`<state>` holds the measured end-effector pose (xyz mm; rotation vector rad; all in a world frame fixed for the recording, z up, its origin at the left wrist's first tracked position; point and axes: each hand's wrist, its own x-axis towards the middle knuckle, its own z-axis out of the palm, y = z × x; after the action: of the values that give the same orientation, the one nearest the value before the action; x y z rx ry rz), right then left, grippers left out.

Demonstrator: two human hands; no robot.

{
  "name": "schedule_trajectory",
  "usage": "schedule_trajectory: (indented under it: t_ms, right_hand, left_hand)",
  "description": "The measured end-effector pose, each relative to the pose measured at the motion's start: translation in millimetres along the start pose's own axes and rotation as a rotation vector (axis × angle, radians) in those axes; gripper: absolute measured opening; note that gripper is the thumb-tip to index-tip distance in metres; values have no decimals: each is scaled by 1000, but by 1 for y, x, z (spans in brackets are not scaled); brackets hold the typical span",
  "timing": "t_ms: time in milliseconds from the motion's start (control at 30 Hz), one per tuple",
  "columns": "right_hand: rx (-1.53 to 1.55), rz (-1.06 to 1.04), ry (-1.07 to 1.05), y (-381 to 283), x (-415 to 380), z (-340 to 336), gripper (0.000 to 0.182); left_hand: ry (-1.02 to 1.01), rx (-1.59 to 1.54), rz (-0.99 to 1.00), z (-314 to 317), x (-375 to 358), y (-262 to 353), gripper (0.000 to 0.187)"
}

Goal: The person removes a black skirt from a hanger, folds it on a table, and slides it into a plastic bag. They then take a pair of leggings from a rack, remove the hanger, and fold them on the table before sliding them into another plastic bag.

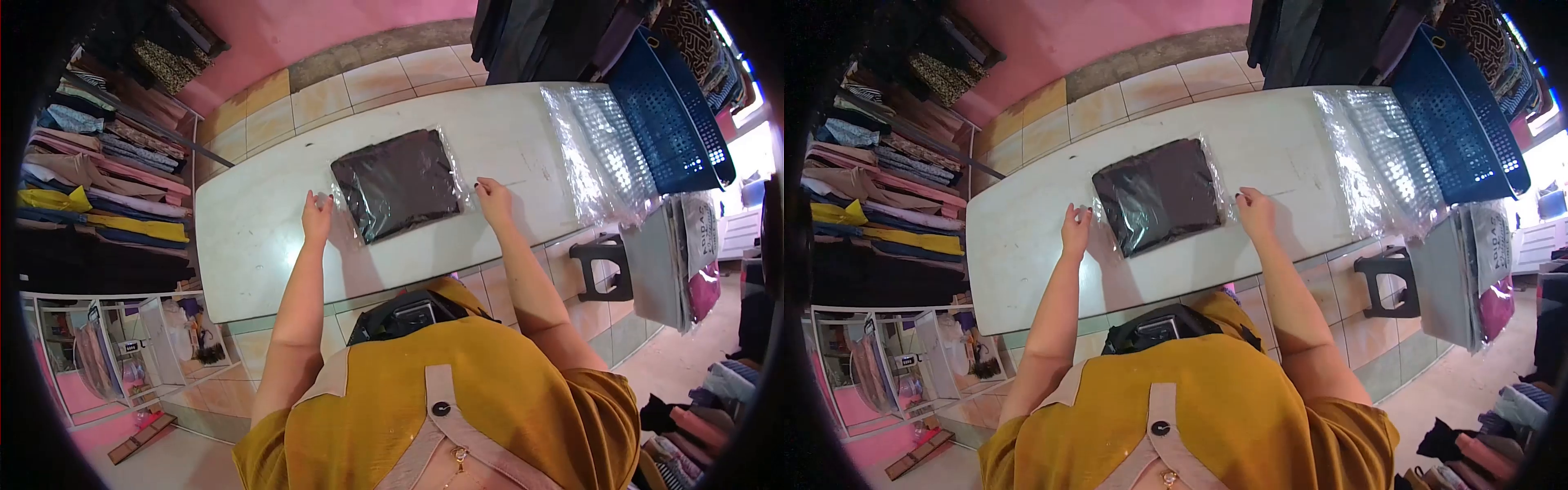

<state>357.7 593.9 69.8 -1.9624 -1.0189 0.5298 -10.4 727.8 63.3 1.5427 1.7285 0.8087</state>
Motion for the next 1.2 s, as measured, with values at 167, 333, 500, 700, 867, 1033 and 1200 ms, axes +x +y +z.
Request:
schedule_trajectory:
  t_ms: [167,333,500,700,867,1033,1200]
  right_hand:
    - [-35,58,-85,-10,51,38,35]
    - [-112,119,-231,-49,68,40,40]
    - [-179,33,-458,-53,77,43,35]
    - [131,84,-481,-20,72,58,21]
    - [219,97,-559,6,57,56,35]
    - [90,-19,-643,-14,17,-1,32]
    - [148,-94,-587,17,-39,-45,36]
  left_hand:
    - [-58,251,-189,12,-1,39,55]
    - [45,309,-84,30,-2,21,34]
    - [184,327,18,36,-16,29,22]
    - [226,-466,-516,44,-55,33,27]
    - [62,-662,-549,39,-109,51,23]
    - [-24,-755,-641,44,-173,53,18]
    - [4,-792,-448,64,-252,26,19]
